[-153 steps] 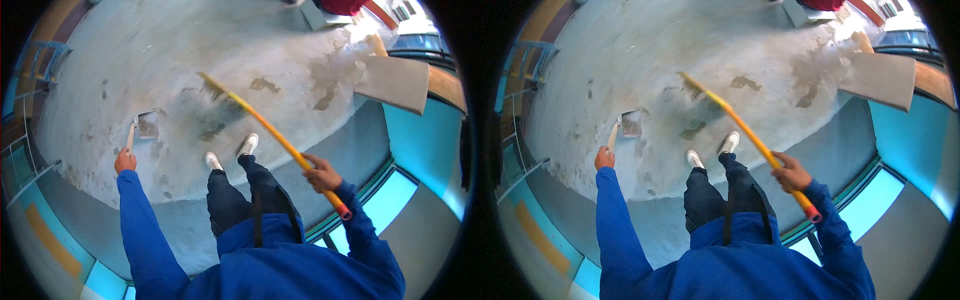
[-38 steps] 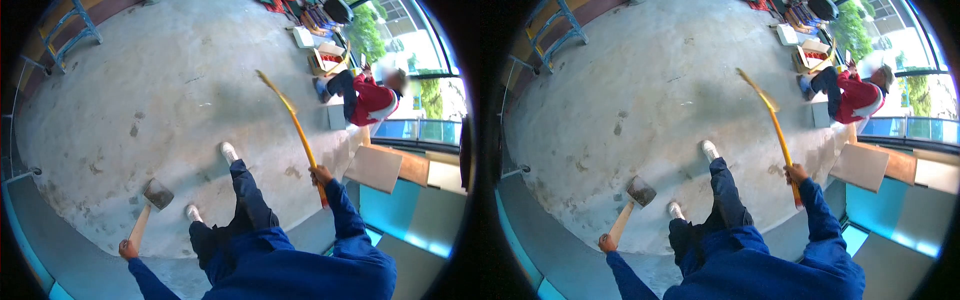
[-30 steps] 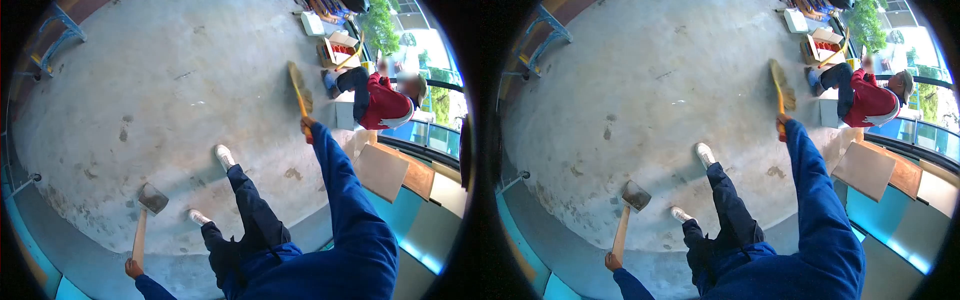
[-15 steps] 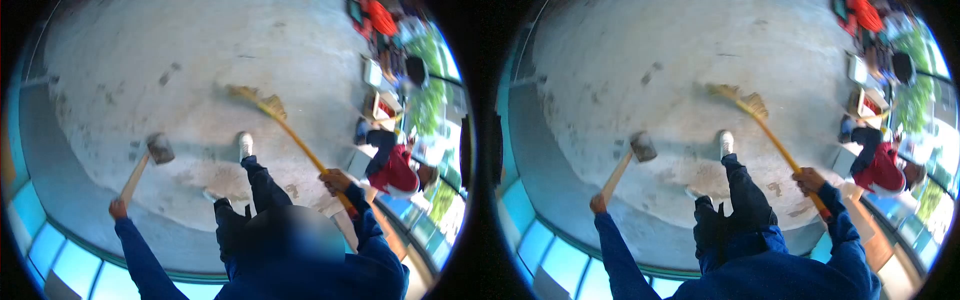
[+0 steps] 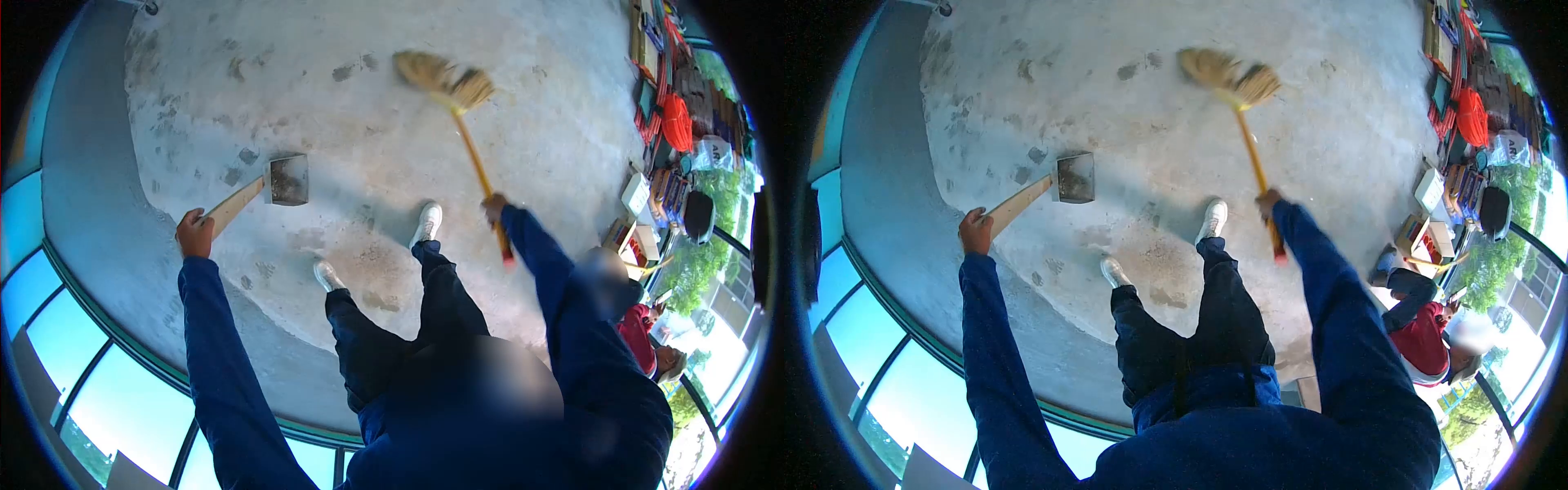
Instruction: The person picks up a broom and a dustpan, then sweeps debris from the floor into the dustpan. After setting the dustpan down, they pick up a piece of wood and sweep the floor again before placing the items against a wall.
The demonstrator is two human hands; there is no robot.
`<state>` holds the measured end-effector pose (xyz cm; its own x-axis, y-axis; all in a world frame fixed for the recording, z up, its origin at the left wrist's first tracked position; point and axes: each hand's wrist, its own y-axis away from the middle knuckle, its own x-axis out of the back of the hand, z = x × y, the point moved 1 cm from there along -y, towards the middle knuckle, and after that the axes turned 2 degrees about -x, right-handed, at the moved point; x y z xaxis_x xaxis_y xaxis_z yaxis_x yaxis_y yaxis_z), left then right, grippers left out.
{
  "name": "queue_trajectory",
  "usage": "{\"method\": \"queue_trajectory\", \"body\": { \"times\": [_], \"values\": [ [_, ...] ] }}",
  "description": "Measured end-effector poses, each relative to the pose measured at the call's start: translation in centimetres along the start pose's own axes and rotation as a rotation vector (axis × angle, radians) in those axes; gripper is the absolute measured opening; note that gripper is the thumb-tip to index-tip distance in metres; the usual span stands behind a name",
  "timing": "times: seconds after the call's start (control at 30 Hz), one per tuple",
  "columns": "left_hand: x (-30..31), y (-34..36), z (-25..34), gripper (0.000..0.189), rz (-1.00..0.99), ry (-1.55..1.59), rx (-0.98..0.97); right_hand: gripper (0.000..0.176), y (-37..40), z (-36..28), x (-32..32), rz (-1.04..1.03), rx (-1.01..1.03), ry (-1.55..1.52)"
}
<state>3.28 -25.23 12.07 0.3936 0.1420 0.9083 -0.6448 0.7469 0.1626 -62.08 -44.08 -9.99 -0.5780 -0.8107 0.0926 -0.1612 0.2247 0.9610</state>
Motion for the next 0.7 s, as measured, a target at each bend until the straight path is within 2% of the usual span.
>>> {"method": "queue_trajectory", "body": {
  "times": [0.03,0.07,0.1,0.13,0.2,0.27,0.37,0.47,0.5,0.57,0.7],
  "values": [
    [0.1,-0.6,-0.8,0.033,-0.006,-0.008,-0.037,0.018,2.7,0.2,-4.9,-0.019,-0.081,0.04],
    [0.3,-0.9,-1.7,0.033,-0.01,-0.018,-0.07,0.016,6.8,-0.4,-8.7,0.072,-0.18,-0.046],
    [0.4,-1.2,-2.3,0.033,-0.024,0.011,-0.04,0.016,12.0,-2.0,-12.0,0.128,-0.179,-0.048],
    [0.4,-1.8,-2.3,0.032,-0.036,0.041,-0.015,0.018,14.3,-1.1,-14.6,0.074,-0.236,-0.001],
    [0.4,-3.1,-2.2,0.032,-0.078,0.032,-0.079,0.018,19.8,-1.5,-18.2,0.037,-0.224,0.05],
    [1.0,-4.0,-1.4,0.033,-0.175,0.082,-0.031,0.018,24.1,-1.8,-19.4,-0.071,-0.245,0.09],
    [-0.6,-5.7,-5.5,0.034,-0.141,-0.015,-0.235,0.019,32.1,-6.1,-21.9,-0.01,-0.295,0.008],
    [2.5,-4.1,-9.2,0.035,-0.227,0.274,0.001,0.018,37.4,-11.9,-24.7,0.134,-0.27,-0.023],
    [4.9,-3.3,-10.2,0.034,-0.307,0.259,0.038,0.016,37.6,-13.1,-25.3,0.145,-0.199,-0.021],
    [8.5,-1.2,-14.0,0.034,-0.302,0.501,0.133,0.013,35.3,-15.7,-25.8,0.198,-0.069,0.008],
    [13.4,2.5,-19.5,0.033,-0.27,0.662,0.319,0.014,21.5,-20.1,-27.1,0.265,0.084,0.124]
  ]
}}
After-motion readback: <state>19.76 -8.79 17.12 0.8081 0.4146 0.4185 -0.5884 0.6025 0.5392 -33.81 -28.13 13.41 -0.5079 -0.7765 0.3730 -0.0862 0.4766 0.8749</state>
